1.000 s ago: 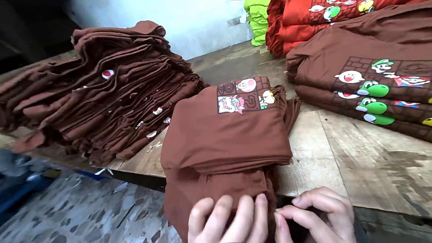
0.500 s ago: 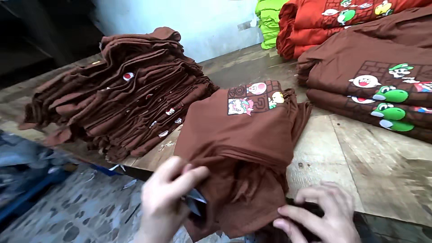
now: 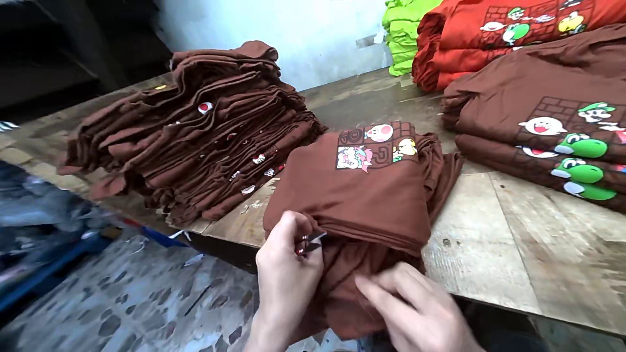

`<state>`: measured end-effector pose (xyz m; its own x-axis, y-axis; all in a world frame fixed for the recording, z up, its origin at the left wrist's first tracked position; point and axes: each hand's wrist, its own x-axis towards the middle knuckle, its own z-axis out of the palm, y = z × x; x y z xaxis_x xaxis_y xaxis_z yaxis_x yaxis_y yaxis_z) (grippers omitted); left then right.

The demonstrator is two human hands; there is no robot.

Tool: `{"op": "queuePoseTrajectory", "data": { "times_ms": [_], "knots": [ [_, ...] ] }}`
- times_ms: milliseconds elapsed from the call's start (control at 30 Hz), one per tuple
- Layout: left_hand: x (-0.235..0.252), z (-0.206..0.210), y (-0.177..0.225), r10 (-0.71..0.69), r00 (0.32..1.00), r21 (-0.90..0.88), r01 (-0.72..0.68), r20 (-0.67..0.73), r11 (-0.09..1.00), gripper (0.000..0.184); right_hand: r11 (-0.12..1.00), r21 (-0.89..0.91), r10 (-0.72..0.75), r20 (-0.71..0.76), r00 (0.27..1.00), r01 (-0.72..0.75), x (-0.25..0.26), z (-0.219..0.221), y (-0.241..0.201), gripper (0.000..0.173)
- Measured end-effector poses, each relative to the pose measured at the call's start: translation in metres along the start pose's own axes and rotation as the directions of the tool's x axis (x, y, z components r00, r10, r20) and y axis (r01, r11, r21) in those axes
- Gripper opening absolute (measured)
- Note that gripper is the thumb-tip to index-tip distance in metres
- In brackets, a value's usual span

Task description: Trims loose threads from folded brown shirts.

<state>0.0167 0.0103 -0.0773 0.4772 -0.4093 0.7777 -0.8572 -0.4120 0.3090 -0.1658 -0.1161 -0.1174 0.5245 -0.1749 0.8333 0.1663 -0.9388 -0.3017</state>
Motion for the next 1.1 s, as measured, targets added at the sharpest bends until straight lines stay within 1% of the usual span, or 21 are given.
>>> {"op": "queuePoseTrajectory", "data": {
  "times_ms": [100, 167, 200, 233, 267, 333, 367, 433, 467, 533, 567, 600, 633, 667, 733, 800, 867, 900, 967, 1033, 1100],
  "knots": [
    [-0.008, 0.002, -0.014, 0.174, 0.984, 0.065, -0.172, -0.027, 0.983, 0.010, 0.990, 0.068, -0.140, 0.307, 0.941, 0.126, -0.004, -0.060, 0.006, 0.016],
    [-0.014, 0.002, -0.019, 0.184, 0.980, 0.031, -0.187, 0.071, 0.982, 0.008, 0.994, -0.038, -0.060, 0.566, 0.822, 0.099, -0.005, -0.086, 0.008, 0.014],
    [-0.018, 0.002, -0.018, 0.157, 0.982, -0.014, -0.156, 0.109, 0.988, 0.007, 0.993, -0.085, -0.009, 0.646, 0.763, 0.084, -0.005, -0.094, 0.008, 0.016],
    [-0.020, 0.000, -0.017, 0.122, 0.984, -0.067, -0.114, 0.133, 0.991, 0.009, 0.992, -0.109, 0.023, 0.662, 0.749, 0.066, -0.006, -0.099, 0.008, 0.024],
    [-0.022, -0.004, -0.013, 0.086, 0.985, -0.133, -0.066, 0.147, 0.989, 0.012, 0.995, -0.098, 0.035, 0.604, 0.796, 0.030, -0.006, -0.101, 0.008, 0.031],
    [-0.027, -0.016, -0.004, 0.012, 0.988, -0.250, 0.028, 0.154, 0.968, 0.017, 0.995, 0.034, 0.077, 0.360, 0.930, -0.096, -0.004, -0.094, -0.002, 0.025],
    [-0.030, -0.020, 0.002, -0.027, 0.989, -0.271, 0.066, 0.146, 0.960, 0.031, 0.983, 0.126, 0.096, 0.254, 0.962, -0.132, 0.001, -0.087, -0.008, 0.017],
    [-0.026, -0.021, 0.010, -0.077, 0.988, -0.190, 0.102, 0.132, 0.976, 0.076, 0.946, 0.288, 0.109, 0.148, 0.983, -0.148, 0.013, -0.064, -0.016, 0.017],
    [-0.020, -0.018, 0.011, -0.089, 0.988, -0.135, 0.106, 0.128, 0.985, 0.081, 0.939, 0.304, 0.129, 0.122, 0.984, -0.160, 0.018, -0.048, -0.020, 0.015],
    [-0.005, -0.008, 0.009, -0.078, 0.995, -0.071, 0.082, 0.059, 0.994, 0.037, 0.975, 0.142, 0.157, 0.096, 0.983, -0.170, 0.025, -0.007, -0.019, 0.028],
    [0.003, -0.008, 0.009, -0.070, 0.997, -0.030, 0.071, 0.023, 0.997, 0.023, 0.989, -0.011, 0.148, 0.087, 0.985, -0.148, 0.026, 0.012, -0.016, 0.035],
    [0.011, -0.011, 0.008, -0.065, 0.998, 0.008, 0.065, -0.008, 0.998, 0.017, 0.988, -0.106, 0.124, 0.081, 0.989, -0.115, 0.026, 0.026, -0.012, 0.030],
    [0.017, -0.016, 0.006, -0.064, 0.997, 0.044, 0.066, -0.045, 0.997, 0.017, 0.994, -0.087, 0.076, 0.086, 0.993, -0.068, 0.024, 0.030, -0.005, 0.019],
    [0.021, -0.021, 0.001, -0.060, 0.995, 0.080, 0.067, -0.085, 0.995, 0.016, 0.999, 0.045, 0.009, 0.115, 0.993, -0.014, 0.021, 0.024, 0.003, 0.015],
    [0.024, -0.025, -0.010, -0.004, 0.990, 0.133, 0.023, -0.141, 0.991, 0.014, 0.936, 0.350, -0.128, 0.250, 0.960, 0.034, 0.015, -0.006, 0.024, 0.015],
    [0.013, -0.017, -0.016, 0.092, 0.992, 0.117, -0.081, -0.088, 0.990, 0.021, 0.906, 0.417, -0.148, 0.474, 0.868, -0.074, 0.007, -0.046, 0.039, 0.010],
    [-0.007, -0.006, -0.018, 0.174, 0.983, 0.032, -0.176, 0.049, 0.984, 0.020, 0.907, 0.375, -0.103, 0.637, 0.764, -0.191, 0.001, -0.076, 0.043, 0.020],
    [-0.016, -0.002, -0.018, 0.214, 0.969, -0.022, -0.213, 0.124, 0.977, 0.012, 0.912, 0.344, -0.052, 0.641, 0.766, -0.225, -0.002, -0.084, 0.040, 0.023],
    [-0.024, -0.004, -0.016, 0.270, 0.928, -0.160, -0.235, 0.256, 0.959, 0.006, 0.903, 0.332, 0.074, 0.505, 0.860, -0.272, -0.006, -0.087, 0.029, 0.024],
    [-0.028, -0.013, -0.011, 0.285, 0.907, -0.390, -0.153, 0.309, 0.908, 0.013, 0.900, 0.336, 0.163, 0.330, 0.930, -0.278, -0.006, -0.082, 0.018, 0.021],
    [-0.033, -0.021, -0.010, 0.296, 0.891, -0.584, -0.043, 0.345, 0.811, 0.029, 0.905, 0.328, 0.211, 0.201, 0.956, -0.269, -0.004, -0.072, 0.012, 0.019]
  ]
}}
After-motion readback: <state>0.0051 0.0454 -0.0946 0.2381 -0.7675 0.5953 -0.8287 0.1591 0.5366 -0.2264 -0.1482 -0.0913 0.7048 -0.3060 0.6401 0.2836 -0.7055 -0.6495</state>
